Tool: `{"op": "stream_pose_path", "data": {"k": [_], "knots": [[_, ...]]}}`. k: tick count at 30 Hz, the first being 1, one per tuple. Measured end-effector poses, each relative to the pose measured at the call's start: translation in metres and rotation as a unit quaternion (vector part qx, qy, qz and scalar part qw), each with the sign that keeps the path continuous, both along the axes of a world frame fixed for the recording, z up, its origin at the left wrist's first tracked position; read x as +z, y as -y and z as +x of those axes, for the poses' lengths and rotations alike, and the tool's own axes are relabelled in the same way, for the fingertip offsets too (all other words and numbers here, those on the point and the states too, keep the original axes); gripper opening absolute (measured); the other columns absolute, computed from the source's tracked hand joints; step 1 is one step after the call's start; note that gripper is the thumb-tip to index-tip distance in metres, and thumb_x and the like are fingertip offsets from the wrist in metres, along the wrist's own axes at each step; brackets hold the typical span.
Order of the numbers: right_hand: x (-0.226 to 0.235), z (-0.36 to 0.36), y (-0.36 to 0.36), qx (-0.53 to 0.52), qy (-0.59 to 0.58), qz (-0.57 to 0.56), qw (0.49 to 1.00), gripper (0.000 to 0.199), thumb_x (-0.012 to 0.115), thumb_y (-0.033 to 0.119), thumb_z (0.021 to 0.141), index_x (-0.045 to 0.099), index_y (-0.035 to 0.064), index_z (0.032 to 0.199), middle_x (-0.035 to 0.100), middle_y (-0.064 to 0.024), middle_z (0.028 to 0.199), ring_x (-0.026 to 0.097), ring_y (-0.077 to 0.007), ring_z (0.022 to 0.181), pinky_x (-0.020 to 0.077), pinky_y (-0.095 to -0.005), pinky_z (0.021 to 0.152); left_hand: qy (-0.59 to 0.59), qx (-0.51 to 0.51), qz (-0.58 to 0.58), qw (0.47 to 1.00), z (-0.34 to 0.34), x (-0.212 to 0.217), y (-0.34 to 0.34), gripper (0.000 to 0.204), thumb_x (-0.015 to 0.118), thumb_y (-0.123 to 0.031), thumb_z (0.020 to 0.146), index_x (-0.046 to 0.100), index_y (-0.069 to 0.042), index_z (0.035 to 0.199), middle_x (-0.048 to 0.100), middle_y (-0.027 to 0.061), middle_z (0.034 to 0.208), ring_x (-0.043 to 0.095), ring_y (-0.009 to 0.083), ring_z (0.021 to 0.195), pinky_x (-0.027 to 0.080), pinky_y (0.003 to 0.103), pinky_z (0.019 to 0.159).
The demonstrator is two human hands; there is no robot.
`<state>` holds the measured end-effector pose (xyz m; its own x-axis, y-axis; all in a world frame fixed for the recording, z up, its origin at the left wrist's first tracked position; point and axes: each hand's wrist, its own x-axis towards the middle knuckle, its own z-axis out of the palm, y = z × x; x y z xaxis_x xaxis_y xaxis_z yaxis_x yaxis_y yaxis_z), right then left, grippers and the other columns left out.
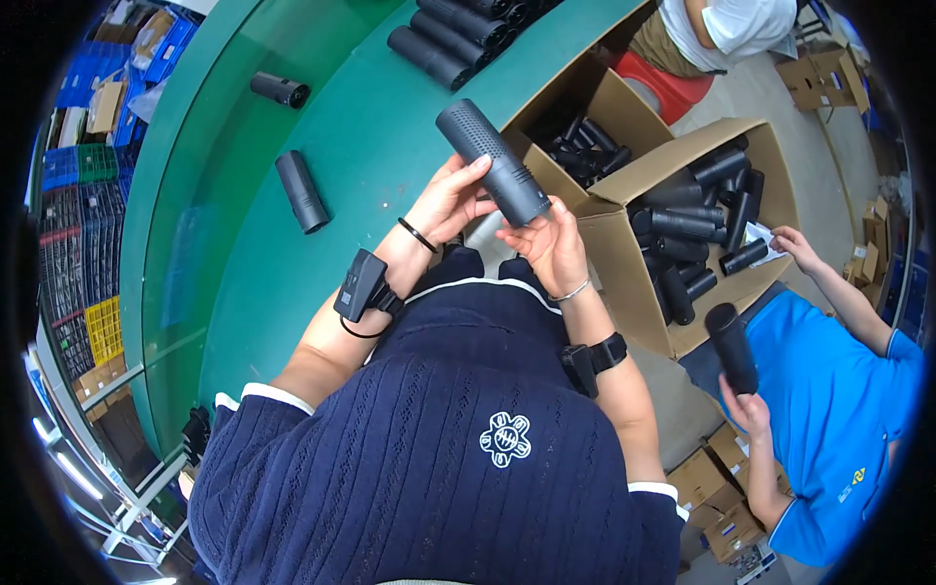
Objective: The person picks up black cylinders from a box, places them onto a green conveyor belt, and then fits them into black bases on the belt.
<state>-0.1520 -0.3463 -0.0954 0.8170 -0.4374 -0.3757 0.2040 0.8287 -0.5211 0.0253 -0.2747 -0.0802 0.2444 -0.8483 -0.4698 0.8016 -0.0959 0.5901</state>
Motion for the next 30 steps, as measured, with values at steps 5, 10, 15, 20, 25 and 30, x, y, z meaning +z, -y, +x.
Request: {"op": "stream_pose_path", "data": {"k": [5, 10, 15, 20, 25, 30], "knots": [[0.010, 0.010, -0.004, 0.011, -0.039, -0.106, 0.994, 0.035, 0.044, 0.027, 0.095, 0.040, 0.0043, 0.121, 0.054, -0.0172, 0.118, 0.061, -0.0274, 0.101, 0.0527, -0.0384, 0.087, -0.081, 0.021, -0.137, 0.987, 0.010, -0.015, -0.014, 0.049, 0.059, -0.016, 0.089, 0.037, -0.004, 0.130, 0.047, 0.0171, 0.130, 0.050, 0.0289, 0.117, 0.045, 0.045, 0.096], [0.012, 0.018, -0.007, 0.042, -0.023, -0.188, 0.981, 0.037, 0.048, 0.018, 0.093, 0.036, 0.0041, 0.125, 0.049, -0.0147, 0.122, 0.056, -0.0255, 0.108, 0.0490, -0.0403, 0.092, -0.123, 0.029, -0.190, 0.974, 0.019, -0.027, -0.028, 0.047, 0.058, -0.014, 0.088, 0.039, -0.003, 0.130, 0.044, 0.0175, 0.134, 0.049, 0.0299, 0.120, 0.041, 0.045, 0.100], [-0.004, 0.014, -0.009, 0.095, -0.090, -0.226, 0.965, 0.033, 0.049, 0.011, 0.091, 0.038, 0.0036, 0.122, 0.049, -0.0121, 0.119, 0.054, -0.0237, 0.110, 0.0484, -0.0431, 0.093, -0.027, 0.029, -0.085, 0.996, 0.012, -0.032, -0.032, 0.045, 0.065, -0.014, 0.085, 0.044, -0.006, 0.124, 0.055, 0.0060, 0.115, 0.057, 0.0183, 0.104, 0.050, 0.037, 0.087], [-0.017, 0.031, -0.026, 0.074, -0.039, -0.047, 0.995, 0.026, 0.049, 0.005, 0.091, 0.041, 0.0062, 0.116, 0.048, -0.0130, 0.115, 0.055, -0.0280, 0.106, 0.0481, -0.0464, 0.093, 0.417, 0.181, 0.210, 0.866, 0.044, -0.026, -0.067, 0.046, 0.066, -0.027, 0.083, 0.051, -0.001, 0.118, 0.056, 0.0144, 0.115, 0.053, 0.0276, 0.105, 0.041, 0.039, 0.095], [-0.019, 0.054, -0.017, 0.139, -0.055, -0.082, 0.985, 0.031, 0.056, 0.009, 0.090, 0.039, 0.0064, 0.116, 0.049, -0.0124, 0.112, 0.059, -0.0261, 0.101, 0.0513, -0.0392, 0.088, 0.616, 0.176, 0.623, 0.449, 0.120, -0.036, -0.133, 0.093, 0.074, -0.051, 0.067, 0.028, -0.010, 0.137, 0.034, 0.0209, 0.130, 0.037, 0.0378, 0.117, 0.039, 0.055, 0.087], [-0.029, 0.105, -0.030, 0.244, -0.118, -0.125, 0.954, 0.031, 0.060, 0.013, 0.089, 0.040, 0.0044, 0.110, 0.056, -0.0127, 0.103, 0.064, -0.0230, 0.089, 0.0532, -0.0347, 0.082, 0.471, 0.251, 0.450, 0.716, 0.171, -0.096, -0.217, 0.092, 0.080, -0.019, 0.063, 0.027, 0.003, 0.134, 0.056, 0.0222, 0.106, 0.060, 0.0331, 0.091, 0.050, 0.041, 0.081]]}}
